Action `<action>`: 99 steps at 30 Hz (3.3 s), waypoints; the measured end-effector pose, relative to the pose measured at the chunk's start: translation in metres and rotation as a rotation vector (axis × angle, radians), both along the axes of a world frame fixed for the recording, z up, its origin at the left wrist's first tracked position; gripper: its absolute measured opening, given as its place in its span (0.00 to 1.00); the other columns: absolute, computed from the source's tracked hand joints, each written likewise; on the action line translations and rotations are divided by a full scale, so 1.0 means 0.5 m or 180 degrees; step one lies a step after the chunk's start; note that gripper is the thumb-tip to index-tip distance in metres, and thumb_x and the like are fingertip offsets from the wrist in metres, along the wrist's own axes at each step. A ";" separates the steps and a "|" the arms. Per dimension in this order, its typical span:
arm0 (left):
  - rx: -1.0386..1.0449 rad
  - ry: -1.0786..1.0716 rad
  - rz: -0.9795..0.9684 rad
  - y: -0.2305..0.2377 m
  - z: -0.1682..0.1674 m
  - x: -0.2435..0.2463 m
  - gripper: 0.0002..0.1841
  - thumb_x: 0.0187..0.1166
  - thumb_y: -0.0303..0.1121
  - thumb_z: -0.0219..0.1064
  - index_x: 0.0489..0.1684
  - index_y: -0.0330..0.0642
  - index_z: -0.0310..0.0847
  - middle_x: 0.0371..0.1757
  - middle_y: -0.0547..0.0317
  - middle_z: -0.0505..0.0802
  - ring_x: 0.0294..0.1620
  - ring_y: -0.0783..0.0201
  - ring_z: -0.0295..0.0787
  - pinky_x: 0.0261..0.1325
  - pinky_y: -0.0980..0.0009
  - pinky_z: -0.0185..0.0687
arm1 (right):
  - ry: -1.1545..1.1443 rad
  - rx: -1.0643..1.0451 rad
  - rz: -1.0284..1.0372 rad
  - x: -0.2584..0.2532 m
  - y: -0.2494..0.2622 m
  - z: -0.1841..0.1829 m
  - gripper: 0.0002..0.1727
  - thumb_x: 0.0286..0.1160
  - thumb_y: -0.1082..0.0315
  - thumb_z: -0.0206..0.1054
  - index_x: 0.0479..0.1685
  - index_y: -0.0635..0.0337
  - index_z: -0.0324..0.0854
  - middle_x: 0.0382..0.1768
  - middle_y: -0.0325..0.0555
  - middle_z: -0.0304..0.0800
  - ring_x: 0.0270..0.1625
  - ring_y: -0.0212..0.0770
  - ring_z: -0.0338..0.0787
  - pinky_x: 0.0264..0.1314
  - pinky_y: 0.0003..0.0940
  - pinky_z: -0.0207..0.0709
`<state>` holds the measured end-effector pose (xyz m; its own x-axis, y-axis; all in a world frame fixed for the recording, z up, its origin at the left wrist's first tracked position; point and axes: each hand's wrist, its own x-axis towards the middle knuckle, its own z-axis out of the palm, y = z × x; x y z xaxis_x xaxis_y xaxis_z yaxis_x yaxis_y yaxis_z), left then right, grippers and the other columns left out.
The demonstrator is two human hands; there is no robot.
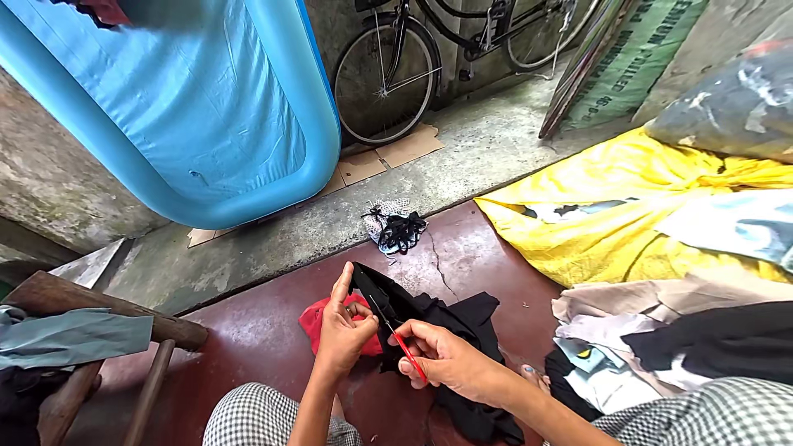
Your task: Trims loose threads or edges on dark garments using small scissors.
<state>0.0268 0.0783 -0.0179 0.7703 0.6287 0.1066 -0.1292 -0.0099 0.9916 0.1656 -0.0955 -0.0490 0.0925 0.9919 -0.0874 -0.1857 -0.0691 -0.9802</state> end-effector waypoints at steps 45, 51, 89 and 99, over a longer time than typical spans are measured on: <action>-0.0306 -0.0085 -0.0726 -0.036 -0.019 0.001 0.61 0.57 0.10 0.74 0.97 0.60 0.43 0.84 0.46 0.71 0.33 0.62 0.88 0.39 0.65 0.90 | 0.0561 -0.0027 -0.0326 0.017 0.022 0.004 0.18 0.74 0.64 0.74 0.61 0.57 0.80 0.37 0.47 0.89 0.36 0.42 0.92 0.41 0.42 0.92; -0.0430 0.0447 -0.0509 -0.001 -0.017 0.010 0.32 0.82 0.32 0.50 0.91 0.57 0.62 0.75 0.49 0.82 0.49 0.59 0.89 0.45 0.63 0.87 | -0.0302 -0.0340 -0.0217 0.017 0.017 -0.008 0.23 0.72 0.57 0.76 0.63 0.53 0.79 0.36 0.43 0.90 0.34 0.39 0.92 0.37 0.37 0.89; -0.0069 0.0201 -0.0179 0.018 0.012 -0.007 0.51 0.57 0.15 0.76 0.89 0.66 0.67 0.72 0.52 0.84 0.31 0.57 0.89 0.42 0.57 0.93 | 0.0091 -0.0188 0.0504 0.027 -0.002 0.003 0.28 0.71 0.50 0.76 0.67 0.51 0.78 0.41 0.44 0.90 0.41 0.39 0.91 0.47 0.38 0.87; -0.0049 0.0151 -0.0204 0.018 0.019 -0.013 0.52 0.59 0.14 0.75 0.91 0.66 0.63 0.65 0.48 0.89 0.30 0.56 0.90 0.42 0.58 0.93 | 0.0292 -0.0156 0.0360 0.019 0.000 0.012 0.21 0.72 0.60 0.76 0.62 0.55 0.80 0.36 0.44 0.89 0.36 0.40 0.92 0.43 0.38 0.90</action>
